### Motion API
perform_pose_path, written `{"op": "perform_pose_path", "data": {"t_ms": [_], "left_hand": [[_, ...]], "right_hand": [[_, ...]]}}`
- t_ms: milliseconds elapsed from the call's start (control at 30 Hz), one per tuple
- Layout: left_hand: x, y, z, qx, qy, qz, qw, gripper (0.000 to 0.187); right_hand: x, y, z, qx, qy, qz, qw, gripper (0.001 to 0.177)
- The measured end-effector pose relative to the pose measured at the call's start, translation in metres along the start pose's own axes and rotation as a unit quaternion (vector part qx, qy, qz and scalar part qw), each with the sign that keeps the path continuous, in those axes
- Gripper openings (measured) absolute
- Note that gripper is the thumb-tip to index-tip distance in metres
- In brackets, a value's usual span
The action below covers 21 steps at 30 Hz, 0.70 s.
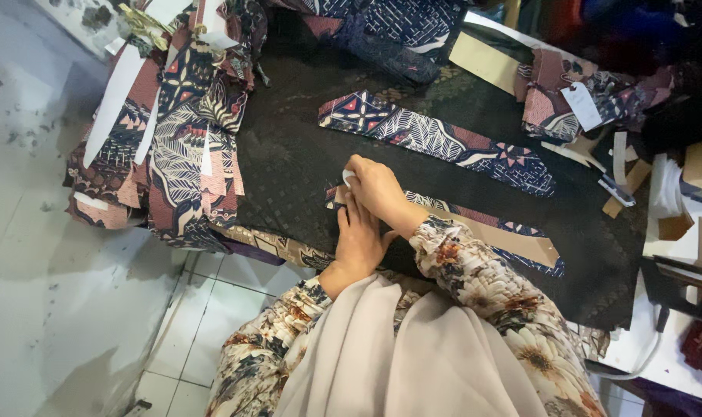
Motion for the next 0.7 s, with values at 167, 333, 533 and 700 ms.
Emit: {"op": "perform_pose_path", "data": {"t_ms": [167,333,533,700], "left_hand": [[-0.002,-0.018,-0.004,0.011,-0.006,0.015,1.0,0.097],[-0.003,-0.022,-0.006,0.031,-0.004,0.019,0.999,0.098],[-0.003,-0.023,-0.006,0.035,-0.004,0.043,0.998,0.098],[-0.002,-0.024,-0.006,0.034,0.011,0.052,0.998,0.098]], "right_hand": [[0.003,-0.019,0.014,-0.112,0.057,0.066,0.99,0.022],[0.012,-0.017,0.024,-0.096,0.055,0.052,0.993,0.024],[0.011,-0.009,0.02,-0.052,-0.014,0.074,0.996,0.022],[0.01,-0.011,0.02,-0.06,-0.004,0.061,0.996,0.019]]}}
Point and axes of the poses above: each hand's wrist, its own x-axis away from the middle knuckle, its own y-axis out of the palm, z = x × y, the point moved 5 cm from there along -x, towards the middle knuckle, and after that the axes turned 4 degrees about x, right-handed, at the moved point
